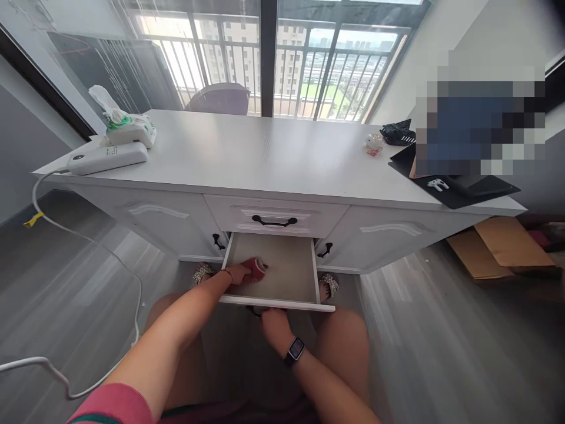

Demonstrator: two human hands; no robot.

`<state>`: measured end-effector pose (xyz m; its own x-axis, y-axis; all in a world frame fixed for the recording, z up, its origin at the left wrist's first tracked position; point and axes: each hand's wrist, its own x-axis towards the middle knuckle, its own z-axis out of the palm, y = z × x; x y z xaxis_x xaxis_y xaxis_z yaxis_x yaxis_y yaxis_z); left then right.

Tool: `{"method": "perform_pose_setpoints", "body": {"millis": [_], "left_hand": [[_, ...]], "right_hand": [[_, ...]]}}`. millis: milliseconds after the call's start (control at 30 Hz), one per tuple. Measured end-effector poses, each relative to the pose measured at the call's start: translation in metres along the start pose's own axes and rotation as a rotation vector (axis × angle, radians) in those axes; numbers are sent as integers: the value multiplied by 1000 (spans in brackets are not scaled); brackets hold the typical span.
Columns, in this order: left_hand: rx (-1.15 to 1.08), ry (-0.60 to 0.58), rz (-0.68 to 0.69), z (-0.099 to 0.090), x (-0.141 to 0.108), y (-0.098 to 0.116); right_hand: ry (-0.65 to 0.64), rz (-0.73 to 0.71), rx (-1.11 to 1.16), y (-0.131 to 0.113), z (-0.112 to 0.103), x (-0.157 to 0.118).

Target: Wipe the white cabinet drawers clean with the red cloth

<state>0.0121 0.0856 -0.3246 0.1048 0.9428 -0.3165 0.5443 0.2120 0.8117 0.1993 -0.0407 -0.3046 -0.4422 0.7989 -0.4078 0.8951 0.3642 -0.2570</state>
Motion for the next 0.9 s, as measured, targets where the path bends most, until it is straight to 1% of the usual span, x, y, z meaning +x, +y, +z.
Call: {"method": "perform_pose_setpoints", "body": {"millis": [100,167,233,267,333,367,400,433,500,533,567,600,633,667,700,733,767,833,867,900], "left_hand": [[152,-191,-45,-1,-17,12],[222,-255,-64,-4,-28,23],[259,-290,-67,-12,-39,37],[271,-293,-66,-17,-46,43],[273,-258,-64,-32,-64,56],[259,-208,-62,-41,-76,60],[237,-130,-51,-50,-88,64],[208,-23,-29,-59,-102,65],[133,253,39,-72,-133,60],[89,403,69,-74,-150,54],[32,545,83,-72,-166,47],[-45,668,78,-65,-181,38],[-146,765,48,-53,-194,29],[-278,843,-3,-36,-206,20],[-419,902,-41,-15,-216,12],[-548,915,-78,8,-222,5],[-672,889,-121,32,-227,0],[-796,793,-244,72,-228,-3],[-820,774,-286,86,-225,-2],[-828,771,-310,95,-220,0]], "right_hand": [[33,20,-10,3,-1,-5],[45,20,21,6,-4,-11],[61,-22,80,10,-7,-20],[81,-69,112,13,-9,-26],[158,-180,159,19,-14,-40],[216,-221,167,23,-16,-47],[281,-245,166,28,-19,-54],[353,-246,156,34,-23,-60],[487,-193,114,49,-32,-69],[534,-155,86,58,-37,-73],[558,-121,62,68,-42,-75],[559,-97,46,78,-46,-76],[537,-90,46,88,-49,-77],[506,-90,69,97,-51,-77],[482,-90,110,104,-51,-76],[466,-85,157,109,-51,-75],[464,-66,198,112,-49,-74],[492,1,241,112,-45,-72],[509,35,241,110,-43,-71],[530,71,236,108,-41,-70]]}}
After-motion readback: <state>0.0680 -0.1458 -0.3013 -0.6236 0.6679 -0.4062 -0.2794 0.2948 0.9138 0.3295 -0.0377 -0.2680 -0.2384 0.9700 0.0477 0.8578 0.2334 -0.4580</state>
